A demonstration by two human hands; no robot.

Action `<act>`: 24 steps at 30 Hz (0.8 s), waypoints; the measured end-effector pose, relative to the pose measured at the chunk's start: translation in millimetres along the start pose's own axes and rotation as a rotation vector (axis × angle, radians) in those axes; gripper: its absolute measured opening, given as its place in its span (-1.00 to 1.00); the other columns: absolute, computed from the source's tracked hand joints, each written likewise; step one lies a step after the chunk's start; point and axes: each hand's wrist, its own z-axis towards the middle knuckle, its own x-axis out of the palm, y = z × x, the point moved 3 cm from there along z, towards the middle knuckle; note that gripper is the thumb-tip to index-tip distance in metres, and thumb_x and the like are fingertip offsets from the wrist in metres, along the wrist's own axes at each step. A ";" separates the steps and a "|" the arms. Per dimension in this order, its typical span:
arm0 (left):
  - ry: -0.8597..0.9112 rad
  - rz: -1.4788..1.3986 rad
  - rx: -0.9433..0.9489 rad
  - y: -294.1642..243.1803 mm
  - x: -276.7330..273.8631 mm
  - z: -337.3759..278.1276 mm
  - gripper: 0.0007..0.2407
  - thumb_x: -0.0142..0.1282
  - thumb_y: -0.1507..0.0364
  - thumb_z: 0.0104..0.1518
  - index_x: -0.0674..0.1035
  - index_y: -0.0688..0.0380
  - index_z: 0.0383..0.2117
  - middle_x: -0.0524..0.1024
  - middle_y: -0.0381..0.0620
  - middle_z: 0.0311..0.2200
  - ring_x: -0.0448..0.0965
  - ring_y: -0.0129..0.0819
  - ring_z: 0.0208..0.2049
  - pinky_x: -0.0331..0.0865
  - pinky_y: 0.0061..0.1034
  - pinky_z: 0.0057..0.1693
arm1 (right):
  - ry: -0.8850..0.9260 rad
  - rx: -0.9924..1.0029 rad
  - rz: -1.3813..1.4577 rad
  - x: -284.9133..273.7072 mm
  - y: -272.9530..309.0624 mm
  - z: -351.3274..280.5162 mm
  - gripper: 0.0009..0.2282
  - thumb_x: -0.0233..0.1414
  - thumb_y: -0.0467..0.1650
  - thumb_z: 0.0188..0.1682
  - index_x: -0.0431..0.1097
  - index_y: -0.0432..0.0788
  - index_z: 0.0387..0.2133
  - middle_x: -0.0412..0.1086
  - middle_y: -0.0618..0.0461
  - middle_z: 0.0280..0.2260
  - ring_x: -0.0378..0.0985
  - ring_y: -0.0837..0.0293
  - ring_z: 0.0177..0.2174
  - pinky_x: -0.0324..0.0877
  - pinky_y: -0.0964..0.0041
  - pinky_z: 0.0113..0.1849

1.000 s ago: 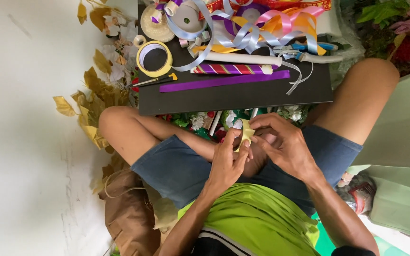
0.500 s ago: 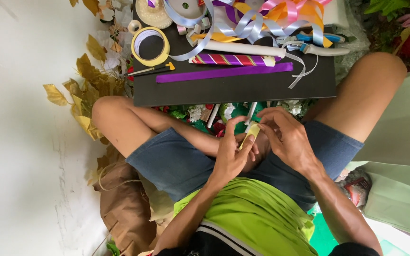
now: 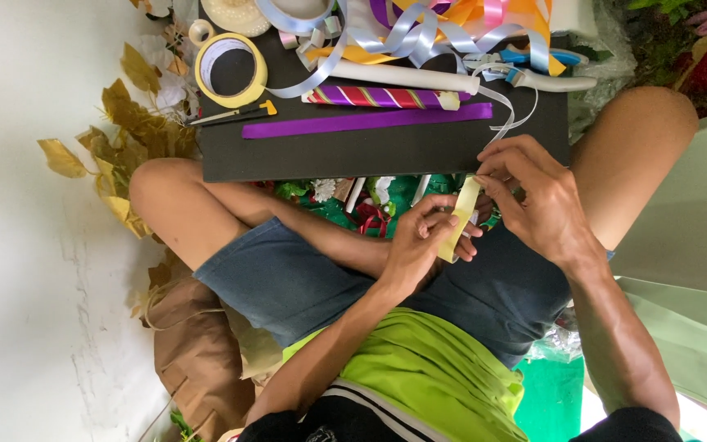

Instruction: The person wraps ribbons around a small decorative tube, secures them with tape, and cuts the tape using a craft knife.

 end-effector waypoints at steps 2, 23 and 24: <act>-0.013 -0.002 -0.001 -13.6 13.4 -2.9 -0.69 -0.02 0.64 0.51 0.37 0.53 0.33 0.64 0.61 -0.14 0.80 0.20 -0.25 0.79 0.00 -0.10 | 0.011 0.013 0.038 -9.1 3.4 -3.0 -0.94 0.25 -0.65 0.18 0.61 -0.35 -0.17 0.58 -0.24 -0.08 0.76 -0.16 -0.33 0.63 0.12 -0.40; -0.125 0.816 0.084 -51.1 19.3 -12.1 -0.67 0.37 0.38 0.33 0.58 0.33 0.07 0.35 0.37 0.06 0.73 0.01 -0.23 0.75 -0.19 -0.22 | 0.149 -0.021 0.229 -9.7 3.1 -24.0 -0.90 0.22 -0.59 0.10 0.65 -0.22 -0.21 0.63 -0.14 -0.12 0.78 -0.02 -0.34 0.70 0.16 -0.36; -0.086 0.741 0.123 -46.8 14.3 -8.6 -0.69 0.42 0.41 0.28 0.61 0.22 0.08 0.24 0.34 0.26 0.76 0.00 -0.25 0.86 -0.17 -0.22 | 0.140 -0.023 0.234 -8.9 3.3 -23.9 -0.90 0.22 -0.59 0.11 0.65 -0.22 -0.21 0.63 -0.14 -0.12 0.78 -0.02 -0.35 0.70 0.16 -0.37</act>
